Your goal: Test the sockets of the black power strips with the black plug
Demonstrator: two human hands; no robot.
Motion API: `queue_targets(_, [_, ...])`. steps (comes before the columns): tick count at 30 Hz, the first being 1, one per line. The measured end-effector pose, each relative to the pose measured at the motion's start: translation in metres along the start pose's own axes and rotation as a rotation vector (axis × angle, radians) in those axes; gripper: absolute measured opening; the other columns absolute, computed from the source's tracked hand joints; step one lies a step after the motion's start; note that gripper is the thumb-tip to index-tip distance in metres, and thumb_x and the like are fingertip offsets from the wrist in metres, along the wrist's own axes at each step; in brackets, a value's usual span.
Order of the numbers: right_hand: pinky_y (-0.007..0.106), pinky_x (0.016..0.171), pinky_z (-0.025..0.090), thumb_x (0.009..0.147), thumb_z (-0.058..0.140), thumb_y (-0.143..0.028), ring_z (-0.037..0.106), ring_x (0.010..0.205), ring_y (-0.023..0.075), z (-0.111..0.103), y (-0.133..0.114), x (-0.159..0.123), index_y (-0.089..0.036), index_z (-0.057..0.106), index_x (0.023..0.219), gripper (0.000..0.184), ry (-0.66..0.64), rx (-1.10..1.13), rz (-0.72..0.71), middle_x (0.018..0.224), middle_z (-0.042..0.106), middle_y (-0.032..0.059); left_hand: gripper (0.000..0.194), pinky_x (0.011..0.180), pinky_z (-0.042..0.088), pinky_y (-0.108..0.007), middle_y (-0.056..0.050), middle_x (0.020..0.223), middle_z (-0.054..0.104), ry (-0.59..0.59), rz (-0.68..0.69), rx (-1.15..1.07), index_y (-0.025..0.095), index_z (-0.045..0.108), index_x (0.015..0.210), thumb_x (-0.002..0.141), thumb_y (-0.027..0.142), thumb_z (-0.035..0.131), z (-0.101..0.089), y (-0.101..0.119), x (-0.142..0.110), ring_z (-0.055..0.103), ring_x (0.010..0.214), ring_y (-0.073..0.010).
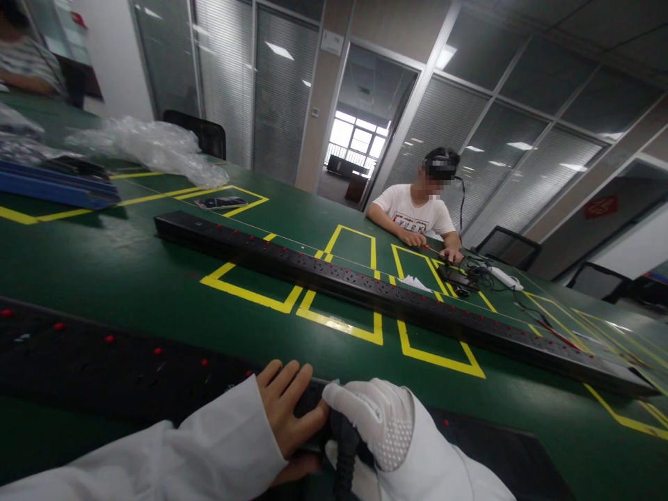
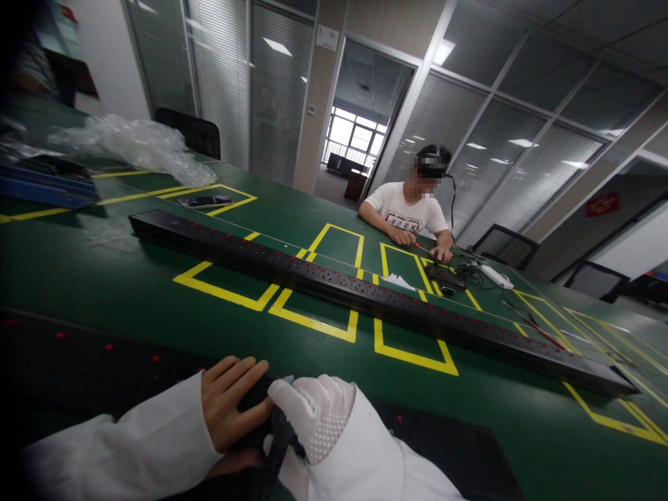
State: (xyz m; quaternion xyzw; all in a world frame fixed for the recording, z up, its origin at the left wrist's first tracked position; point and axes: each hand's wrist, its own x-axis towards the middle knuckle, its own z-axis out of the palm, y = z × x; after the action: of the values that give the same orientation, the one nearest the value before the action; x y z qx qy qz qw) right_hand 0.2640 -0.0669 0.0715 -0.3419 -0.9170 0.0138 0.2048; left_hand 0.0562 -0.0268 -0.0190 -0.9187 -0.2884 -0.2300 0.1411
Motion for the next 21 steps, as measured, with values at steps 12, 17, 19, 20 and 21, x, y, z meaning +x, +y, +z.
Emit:
queue_targets(12, [0.033,0.074,0.054,0.094,0.052,-0.034,0.062,0.088,0.0155,0.0013,0.003,-0.0004,-0.016,0.056,0.116,0.029,0.004,-0.011,-0.026,0.109,0.061,0.0072,0.055,0.079,0.048,-0.052,-0.016,0.114,0.064,0.025,-0.022,-0.037,0.035,0.053,0.123,0.08,0.068,0.049,-0.0067,-0.0005,0.0018,0.063,0.098,-0.0346])
queue_targets(17, [0.033,0.075,0.054,0.094,0.052,-0.034,0.062,0.088,0.0155,0.0016,0.0032,-0.0006,-0.016,0.056,0.116,0.029,0.007,-0.019,-0.029,0.109,0.061,0.0072,0.056,0.079,0.048,-0.052,-0.016,0.113,0.065,0.027,-0.018,-0.035,0.035,0.054,0.121,0.076,0.069,0.054,-0.0065,-0.0006,0.0023,0.064,0.097,-0.0348])
queue_targets(19, [0.033,0.074,0.054,0.094,0.052,-0.034,0.062,0.088,0.0154,0.0017,0.0034,-0.0006,-0.016,0.056,0.116,0.029,0.008,-0.022,-0.029,0.109,0.061,0.0072,0.057,0.079,0.048,-0.053,-0.016,0.113,0.065,0.025,-0.019,-0.035,0.035,0.053,0.122,0.077,0.069,0.054,-0.0063,-0.0007,0.0023,0.064,0.097,-0.0351])
queue_targets(20, [0.033,0.074,0.054,0.094,0.052,-0.034,0.062,0.088,0.0154,0.0018,0.0036,-0.0006,-0.016,0.056,0.116,0.029,0.008,-0.024,-0.03,0.109,0.061,0.0072,0.058,0.079,0.048,-0.053,-0.016,0.113,0.065,0.021,-0.019,-0.035,0.035,0.053,0.123,0.076,0.069,0.054,-0.0063,-0.0008,0.0023,0.064,0.097,-0.0353])
queue_targets(21, [0.033,0.075,0.054,0.094,0.052,-0.035,0.062,0.088,0.0155,0.0019,0.0037,-0.0006,-0.016,0.056,0.117,0.03,0.008,-0.025,-0.03,0.109,0.061,0.0073,0.059,0.079,0.048,-0.053,-0.016,0.113,0.065,0.015,-0.017,-0.034,0.034,0.052,0.124,0.076,0.069,0.055,-0.0064,-0.0009,0.0024,0.064,0.097,-0.0353])
